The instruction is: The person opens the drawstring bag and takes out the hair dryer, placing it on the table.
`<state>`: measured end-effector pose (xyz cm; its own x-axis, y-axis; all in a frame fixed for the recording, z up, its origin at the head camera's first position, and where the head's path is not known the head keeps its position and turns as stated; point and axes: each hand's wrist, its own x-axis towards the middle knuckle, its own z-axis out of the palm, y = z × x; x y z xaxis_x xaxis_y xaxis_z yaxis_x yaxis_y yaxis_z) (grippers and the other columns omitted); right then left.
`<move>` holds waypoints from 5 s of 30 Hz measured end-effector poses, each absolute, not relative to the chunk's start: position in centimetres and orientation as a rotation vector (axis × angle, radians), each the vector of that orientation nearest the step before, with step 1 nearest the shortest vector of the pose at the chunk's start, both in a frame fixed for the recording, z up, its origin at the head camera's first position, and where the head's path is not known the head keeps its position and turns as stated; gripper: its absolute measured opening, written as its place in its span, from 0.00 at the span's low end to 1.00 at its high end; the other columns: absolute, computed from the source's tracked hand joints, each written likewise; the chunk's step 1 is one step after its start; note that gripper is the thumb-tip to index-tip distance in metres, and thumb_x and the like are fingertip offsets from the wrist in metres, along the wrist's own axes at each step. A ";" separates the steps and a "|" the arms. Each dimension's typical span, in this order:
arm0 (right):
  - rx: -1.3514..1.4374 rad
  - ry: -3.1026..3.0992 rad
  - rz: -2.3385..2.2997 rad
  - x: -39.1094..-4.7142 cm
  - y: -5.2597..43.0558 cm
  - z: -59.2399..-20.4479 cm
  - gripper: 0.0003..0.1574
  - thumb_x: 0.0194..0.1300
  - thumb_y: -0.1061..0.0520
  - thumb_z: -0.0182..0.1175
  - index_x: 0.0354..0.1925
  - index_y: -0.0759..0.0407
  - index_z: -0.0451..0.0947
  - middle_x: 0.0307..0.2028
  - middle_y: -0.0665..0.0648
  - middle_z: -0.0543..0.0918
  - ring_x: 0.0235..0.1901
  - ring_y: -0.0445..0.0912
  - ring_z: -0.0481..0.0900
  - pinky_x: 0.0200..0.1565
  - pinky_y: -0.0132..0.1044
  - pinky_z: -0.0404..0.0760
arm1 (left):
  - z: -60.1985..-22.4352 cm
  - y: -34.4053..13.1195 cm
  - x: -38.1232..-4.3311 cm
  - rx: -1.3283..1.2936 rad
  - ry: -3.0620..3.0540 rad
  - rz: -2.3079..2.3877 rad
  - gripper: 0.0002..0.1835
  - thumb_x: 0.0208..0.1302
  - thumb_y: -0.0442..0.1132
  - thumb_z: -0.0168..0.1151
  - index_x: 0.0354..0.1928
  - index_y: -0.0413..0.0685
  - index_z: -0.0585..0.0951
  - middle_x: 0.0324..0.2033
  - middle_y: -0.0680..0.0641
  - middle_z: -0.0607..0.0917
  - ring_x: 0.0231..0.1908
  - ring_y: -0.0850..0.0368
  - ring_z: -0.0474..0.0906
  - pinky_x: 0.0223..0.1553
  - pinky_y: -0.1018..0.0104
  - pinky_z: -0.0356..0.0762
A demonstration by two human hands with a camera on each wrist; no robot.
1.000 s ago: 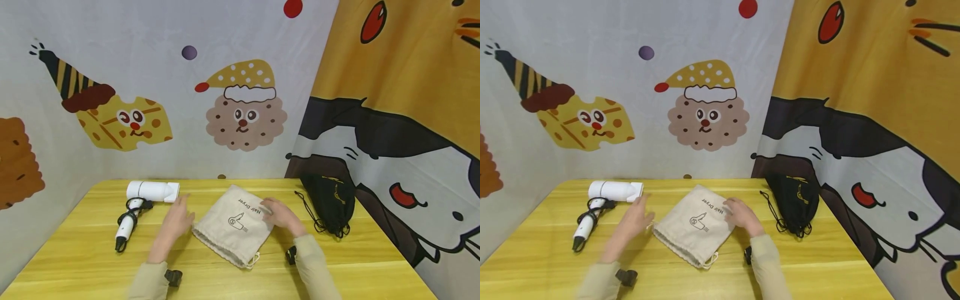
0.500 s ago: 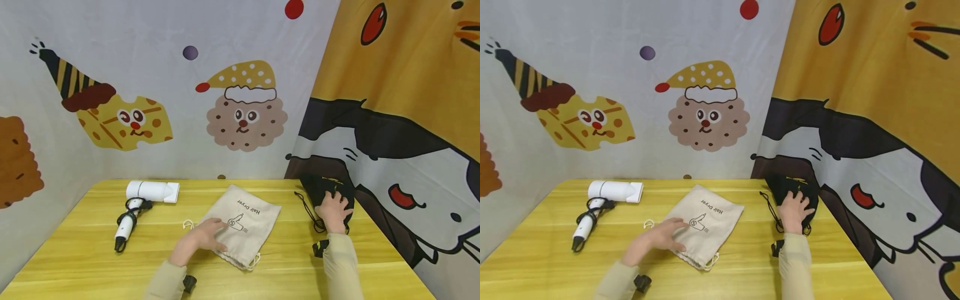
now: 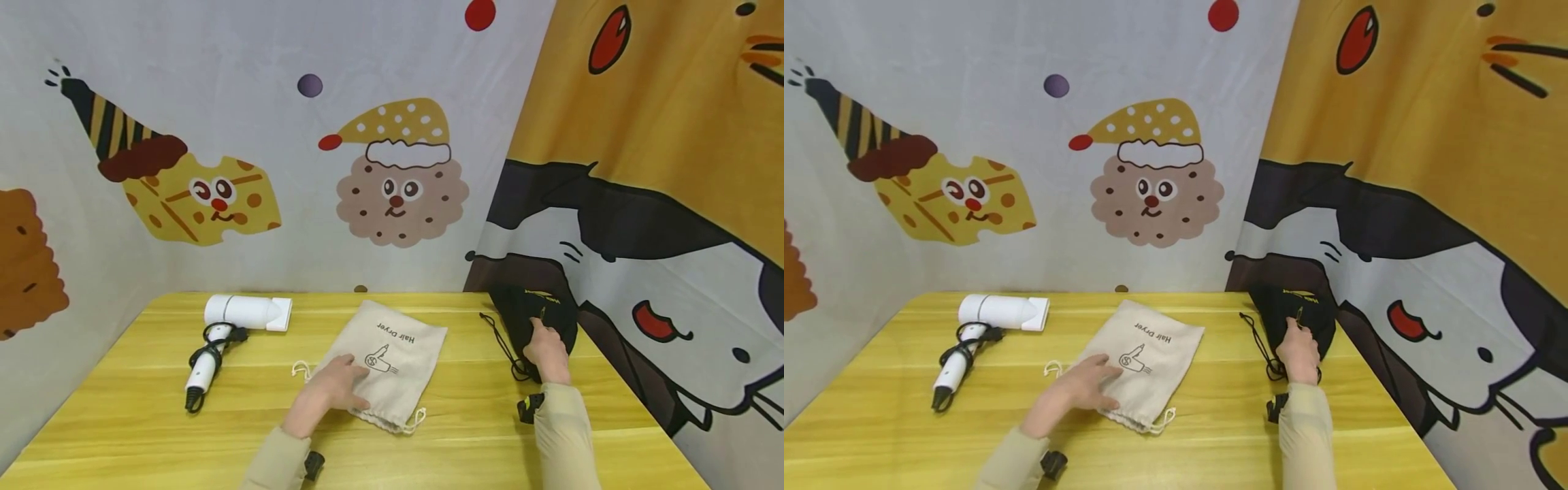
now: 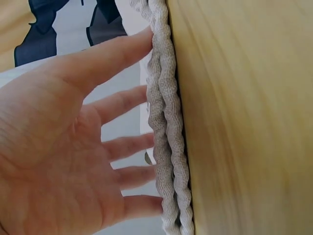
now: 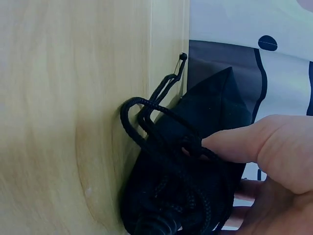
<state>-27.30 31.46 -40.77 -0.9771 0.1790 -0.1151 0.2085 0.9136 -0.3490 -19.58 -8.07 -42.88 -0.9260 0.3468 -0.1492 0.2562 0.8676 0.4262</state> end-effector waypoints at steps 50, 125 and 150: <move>-0.209 3.070 -0.461 -27.4 25.1 -41.1 0.43 0.50 0.58 0.71 0.62 0.60 0.64 0.53 0.72 0.76 0.45 0.67 0.78 0.44 0.58 0.78 | -43.0 -11.1 -19.9 0.004 2.954 0.554 0.34 0.53 0.54 0.67 0.56 0.38 0.75 0.53 0.29 0.73 0.50 0.29 0.70 0.44 0.27 0.71; -0.886 3.111 -0.269 -25.2 18.3 -42.2 0.22 0.46 0.58 0.74 0.39 0.57 0.76 0.43 0.57 0.76 0.38 0.49 0.78 0.36 0.40 0.80 | -43.7 1.8 -22.6 0.679 3.224 0.202 0.28 0.61 0.60 0.59 0.60 0.57 0.70 0.41 0.47 0.82 0.36 0.49 0.80 0.32 0.60 0.80; -1.145 3.173 -0.308 -25.3 18.8 -42.4 0.16 0.48 0.64 0.72 0.34 0.53 0.77 0.35 0.51 0.80 0.33 0.45 0.75 0.31 0.34 0.77 | -43.7 2.9 -22.7 0.591 3.224 0.310 0.19 0.63 0.56 0.59 0.46 0.51 0.75 0.34 0.45 0.79 0.35 0.48 0.78 0.28 0.59 0.78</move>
